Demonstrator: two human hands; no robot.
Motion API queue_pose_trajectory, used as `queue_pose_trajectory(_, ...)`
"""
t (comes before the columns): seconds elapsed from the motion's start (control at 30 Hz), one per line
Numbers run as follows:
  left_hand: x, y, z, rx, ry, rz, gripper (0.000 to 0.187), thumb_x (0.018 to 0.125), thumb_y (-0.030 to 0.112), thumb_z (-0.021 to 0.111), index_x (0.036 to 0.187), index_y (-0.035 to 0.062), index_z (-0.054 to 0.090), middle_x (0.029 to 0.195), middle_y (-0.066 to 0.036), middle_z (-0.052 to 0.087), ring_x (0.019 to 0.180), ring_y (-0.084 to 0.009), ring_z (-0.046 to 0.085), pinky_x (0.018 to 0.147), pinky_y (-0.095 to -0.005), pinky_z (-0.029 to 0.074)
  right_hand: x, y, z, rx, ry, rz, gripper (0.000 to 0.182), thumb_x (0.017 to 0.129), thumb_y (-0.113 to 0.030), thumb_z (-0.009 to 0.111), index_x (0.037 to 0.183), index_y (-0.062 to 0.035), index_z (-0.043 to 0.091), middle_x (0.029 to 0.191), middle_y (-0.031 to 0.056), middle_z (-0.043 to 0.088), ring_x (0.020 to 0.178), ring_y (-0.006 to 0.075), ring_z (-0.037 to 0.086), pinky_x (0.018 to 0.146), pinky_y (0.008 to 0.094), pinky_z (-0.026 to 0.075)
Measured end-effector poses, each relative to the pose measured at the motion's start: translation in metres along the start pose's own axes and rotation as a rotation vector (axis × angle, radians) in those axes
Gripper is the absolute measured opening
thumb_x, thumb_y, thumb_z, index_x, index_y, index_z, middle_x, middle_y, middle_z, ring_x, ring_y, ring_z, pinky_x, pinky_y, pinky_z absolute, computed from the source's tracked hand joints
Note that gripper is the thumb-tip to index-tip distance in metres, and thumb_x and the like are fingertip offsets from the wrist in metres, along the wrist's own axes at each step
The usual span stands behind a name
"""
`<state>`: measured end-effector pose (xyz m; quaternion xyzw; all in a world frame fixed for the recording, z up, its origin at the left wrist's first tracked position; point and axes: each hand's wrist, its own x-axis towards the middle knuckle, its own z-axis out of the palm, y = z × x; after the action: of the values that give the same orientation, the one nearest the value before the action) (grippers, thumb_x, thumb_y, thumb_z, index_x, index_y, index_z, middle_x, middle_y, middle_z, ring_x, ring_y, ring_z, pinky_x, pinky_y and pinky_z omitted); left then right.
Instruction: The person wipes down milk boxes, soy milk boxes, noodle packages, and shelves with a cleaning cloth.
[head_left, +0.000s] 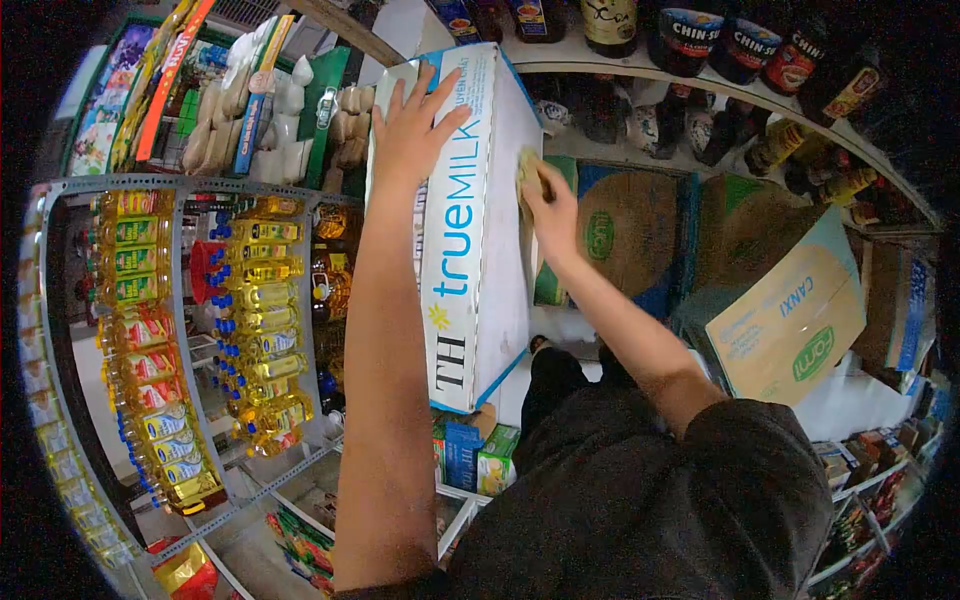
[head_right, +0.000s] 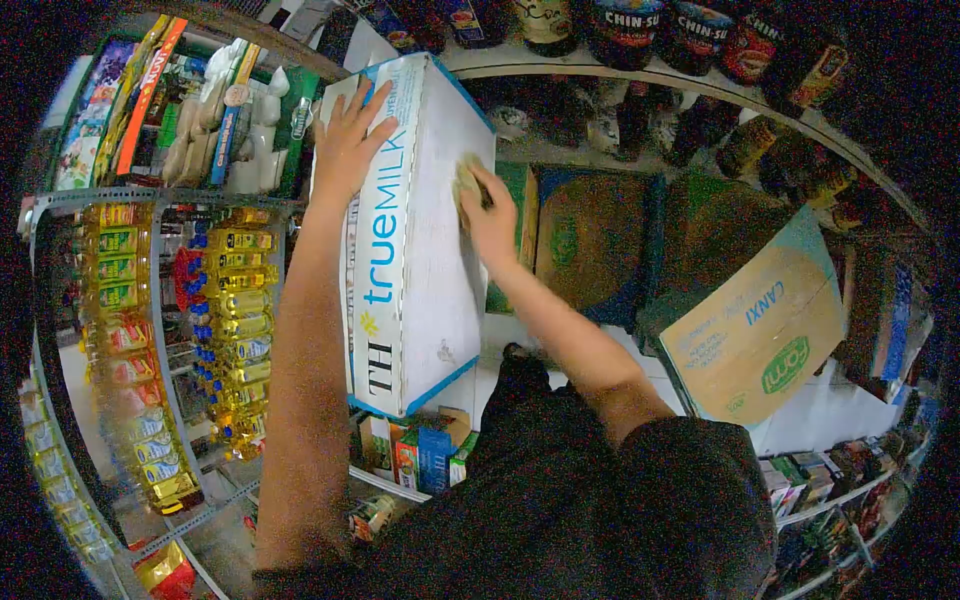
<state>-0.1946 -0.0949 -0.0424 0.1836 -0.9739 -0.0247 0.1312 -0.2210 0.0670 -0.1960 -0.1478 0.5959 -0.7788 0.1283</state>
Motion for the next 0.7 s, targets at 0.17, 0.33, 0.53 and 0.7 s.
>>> queue_pose_trajectory(0.17,0.002,0.001,0.0,0.035,-0.037,-0.016,0.054,0.082,0.059,0.038,0.131,0.0361,0.036,0.142,-0.002,0.026,0.13,-0.0327,0.021,0.101,-0.0594,0.007,0.092,-0.069,0.035,-0.013,0.007,-0.235,0.033,0.078,-0.012,0.058,0.109,-0.0003,0.055,0.114,0.0163,0.054,0.105,0.0278,0.051,0.091,0.0329,0.038)
queue_pose_trajectory(0.33,0.002,-0.004,0.002,0.082,-0.007,0.005,0.054,0.082,0.059,0.037,0.131,0.0361,0.036,0.142,-0.002,0.026,0.13,-0.0336,0.022,0.101,-0.0599,0.01,0.109,-0.022,0.034,-0.184,0.045,-0.428,0.032,0.082,-0.01,0.051,0.113,-0.0005,0.052,0.114,0.0179,0.053,0.107,0.0328,0.048,0.093,0.0361,0.036)
queue_pose_trajectory(0.53,0.001,-0.001,0.001,0.059,0.007,0.024,0.053,0.083,0.058,0.037,0.131,0.0362,0.035,0.141,-0.003,0.027,0.129,-0.0349,0.023,0.1,-0.0605,0.011,0.026,0.062,-0.024,-0.646,-0.13,-0.183,0.033,0.083,-0.008,0.051,0.114,0.0027,0.047,0.111,0.0209,0.05,0.103,0.0356,0.046,0.087,0.0407,0.039)
queue_pose_trajectory(0.7,0.001,-0.002,0.001,0.048,-0.034,0.004,0.053,0.083,0.058,0.037,0.131,0.0359,0.035,0.141,-0.003,0.028,0.129,-0.0352,0.022,0.099,-0.061,0.011,-0.039,0.037,-0.055,-0.802,-0.315,-0.159,0.035,0.078,-0.006,0.054,0.111,0.0023,0.048,0.107,0.0212,0.05,0.099,0.0373,0.046,0.084,0.0434,0.04)
